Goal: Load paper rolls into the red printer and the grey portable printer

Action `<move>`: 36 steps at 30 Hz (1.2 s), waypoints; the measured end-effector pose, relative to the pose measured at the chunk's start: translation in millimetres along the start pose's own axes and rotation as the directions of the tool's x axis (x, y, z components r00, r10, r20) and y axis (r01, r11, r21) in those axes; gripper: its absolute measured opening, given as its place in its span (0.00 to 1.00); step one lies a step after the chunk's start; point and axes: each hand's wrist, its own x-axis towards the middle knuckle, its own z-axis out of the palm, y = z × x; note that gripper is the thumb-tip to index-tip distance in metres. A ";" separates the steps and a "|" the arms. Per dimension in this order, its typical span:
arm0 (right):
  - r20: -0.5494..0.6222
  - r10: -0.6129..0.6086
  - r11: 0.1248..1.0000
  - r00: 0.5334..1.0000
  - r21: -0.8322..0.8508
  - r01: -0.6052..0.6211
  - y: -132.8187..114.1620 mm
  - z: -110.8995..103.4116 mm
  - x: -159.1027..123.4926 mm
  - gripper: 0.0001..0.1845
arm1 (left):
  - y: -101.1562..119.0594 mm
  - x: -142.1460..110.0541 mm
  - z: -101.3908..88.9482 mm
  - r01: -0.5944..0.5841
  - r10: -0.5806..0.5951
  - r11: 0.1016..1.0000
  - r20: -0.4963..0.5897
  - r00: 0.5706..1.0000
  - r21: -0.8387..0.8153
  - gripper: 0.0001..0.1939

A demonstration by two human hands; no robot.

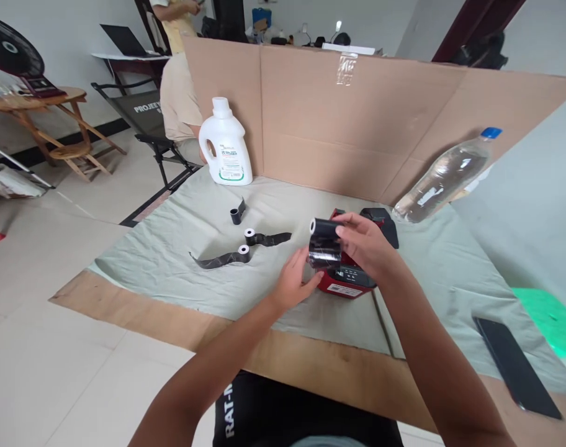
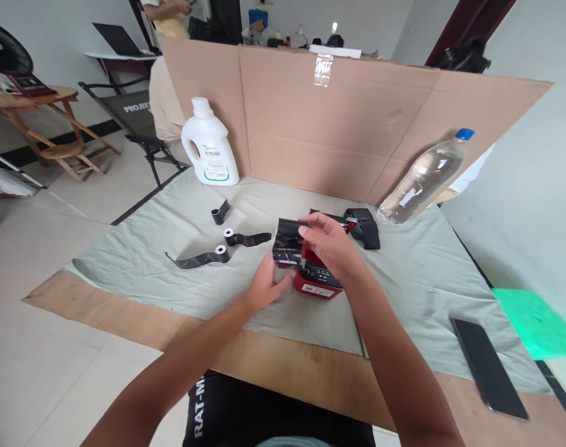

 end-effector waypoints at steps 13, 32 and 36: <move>-0.185 -0.039 0.944 0.982 -0.329 -0.024 41.2 -69.8 -30.0 0.24 | 25.1 5.9 20.7 -0.349 0.354 0.918 0.007 0.935 0.187 0.16; -0.134 -0.228 0.363 0.964 -0.931 -0.044 70.6 -84.4 -4.8 0.12 | 57.3 -19.8 47.1 0.069 -0.084 0.984 -0.085 0.993 -0.166 0.12; -0.072 -0.155 0.281 0.985 -0.959 -0.026 67.3 -84.1 1.1 0.15 | 55.4 -20.4 52.1 0.230 -0.233 0.923 0.028 0.972 -0.309 0.12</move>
